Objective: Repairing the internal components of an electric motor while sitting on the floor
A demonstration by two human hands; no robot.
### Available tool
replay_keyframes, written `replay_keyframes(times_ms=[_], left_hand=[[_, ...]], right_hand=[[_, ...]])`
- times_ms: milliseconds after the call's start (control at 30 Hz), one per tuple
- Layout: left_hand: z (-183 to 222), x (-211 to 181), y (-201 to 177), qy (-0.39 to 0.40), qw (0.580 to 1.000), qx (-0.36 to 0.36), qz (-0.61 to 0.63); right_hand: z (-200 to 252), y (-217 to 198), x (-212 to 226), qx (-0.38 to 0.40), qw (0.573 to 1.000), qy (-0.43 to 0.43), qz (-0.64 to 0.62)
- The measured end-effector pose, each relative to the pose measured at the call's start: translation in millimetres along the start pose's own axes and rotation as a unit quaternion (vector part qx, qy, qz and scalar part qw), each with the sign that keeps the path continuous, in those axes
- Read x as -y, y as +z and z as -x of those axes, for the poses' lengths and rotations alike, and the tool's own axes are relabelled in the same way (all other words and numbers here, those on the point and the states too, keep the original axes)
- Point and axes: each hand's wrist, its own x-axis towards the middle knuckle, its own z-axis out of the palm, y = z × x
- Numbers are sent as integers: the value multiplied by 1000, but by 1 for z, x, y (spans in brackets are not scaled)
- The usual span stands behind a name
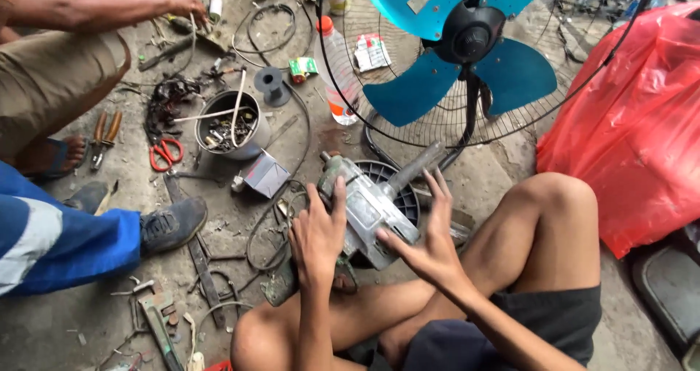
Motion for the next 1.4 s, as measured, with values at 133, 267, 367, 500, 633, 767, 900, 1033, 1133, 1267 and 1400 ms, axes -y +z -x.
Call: replay_keyframes(times_ms=[133,267,367,500,633,767,900,1033,1133,1267,1400], left_hand=[[-1,3,3,9,1000,-15,24],[-5,0,0,3,1000,-6,-1],[-4,5,7,-9,1000,0,-6],[-6,7,10,-9,1000,-11,-13],[0,9,12,2,1000,-30,-9],[0,7,13,12,999,-38,10],[4,4,5,-4,1000,-13,10],[1,7,9,-10,1000,-6,15],[6,6,4,32,998,-50,-5],[0,-3,-4,5,1000,-13,19],[-9,14,24,56,990,-122,-50]], right_hand=[[-1,2,3,-7,1000,-10,-2],[14,-8,0,-2,1000,-6,9],[-3,1,-3,-6,1000,-12,9],[1,-3,-1,6,999,-36,-1],[13,-14,-25,35,998,-28,33],[-3,-1,-22,30,998,-59,4],[26,-18,-23,40,998,-44,-1],[6,-4,-32,46,997,-63,-25],[12,-7,-22,43,996,-71,-31],[13,-18,-29,38,997,-61,-2],[-11,-4,-25,33,995,-65,72]])
